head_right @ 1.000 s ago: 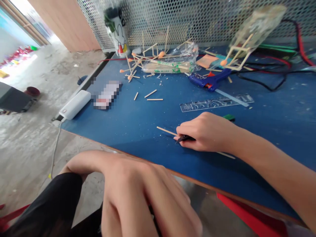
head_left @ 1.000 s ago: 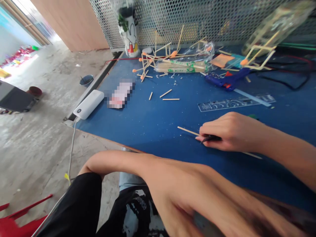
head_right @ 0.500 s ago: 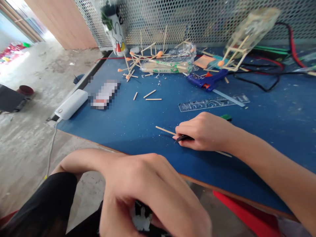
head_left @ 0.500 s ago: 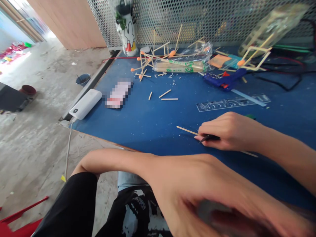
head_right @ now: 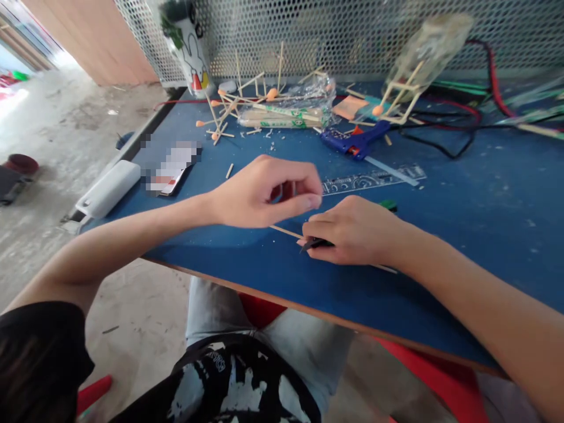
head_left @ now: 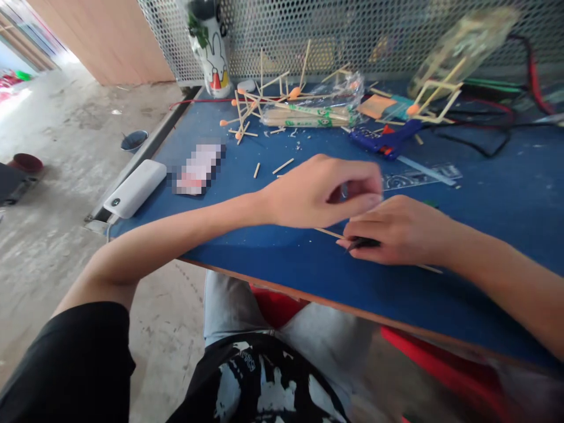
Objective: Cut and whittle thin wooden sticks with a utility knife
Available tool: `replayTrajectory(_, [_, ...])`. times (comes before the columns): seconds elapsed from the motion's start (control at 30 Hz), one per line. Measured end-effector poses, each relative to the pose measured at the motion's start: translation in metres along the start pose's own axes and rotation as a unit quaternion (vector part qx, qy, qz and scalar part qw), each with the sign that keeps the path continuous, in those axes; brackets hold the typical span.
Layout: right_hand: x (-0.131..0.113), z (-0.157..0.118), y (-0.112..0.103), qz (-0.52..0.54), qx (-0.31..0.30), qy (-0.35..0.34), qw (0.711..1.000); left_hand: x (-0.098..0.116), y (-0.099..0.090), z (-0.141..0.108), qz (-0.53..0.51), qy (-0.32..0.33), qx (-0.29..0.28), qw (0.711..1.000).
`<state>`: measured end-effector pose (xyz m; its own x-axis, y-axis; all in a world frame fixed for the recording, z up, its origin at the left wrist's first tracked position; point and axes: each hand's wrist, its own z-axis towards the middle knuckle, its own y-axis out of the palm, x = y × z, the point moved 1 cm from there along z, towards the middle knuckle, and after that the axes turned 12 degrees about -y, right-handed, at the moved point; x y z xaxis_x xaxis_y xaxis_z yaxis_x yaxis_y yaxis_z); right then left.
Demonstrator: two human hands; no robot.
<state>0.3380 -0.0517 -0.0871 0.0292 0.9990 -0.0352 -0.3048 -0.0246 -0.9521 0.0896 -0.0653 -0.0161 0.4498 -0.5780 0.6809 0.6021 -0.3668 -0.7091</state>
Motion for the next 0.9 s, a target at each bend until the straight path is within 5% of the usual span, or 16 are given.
replayTrajectory(0.1, [-0.002,0.004,-0.005,-0.034,0.008,-0.048,0.998,-0.044,0.015,0.001,0.034,0.033,0.018,0.999])
replayTrajectory(0.2, [-0.003,0.006,-0.007,-0.037,0.006,-0.041,0.998,-0.061,0.02,-0.007,0.057,0.067,-0.036,0.995])
replayTrajectory(0.4, [-0.003,0.004,-0.009,-0.034,0.039,-0.024,0.998,-0.062,0.008,-0.016,-0.022,0.06,-0.167,0.984])
replayTrajectory(0.73, [-0.005,0.007,-0.023,0.036,0.197,0.003,0.98,-0.069,0.005,-0.015,-0.064,0.033,-0.199,0.977])
replayTrajectory(0.9, [-0.01,0.019,-0.025,0.046,0.194,-0.012,0.98,-0.07,0.004,-0.014,-0.09,0.026,-0.203,0.975])
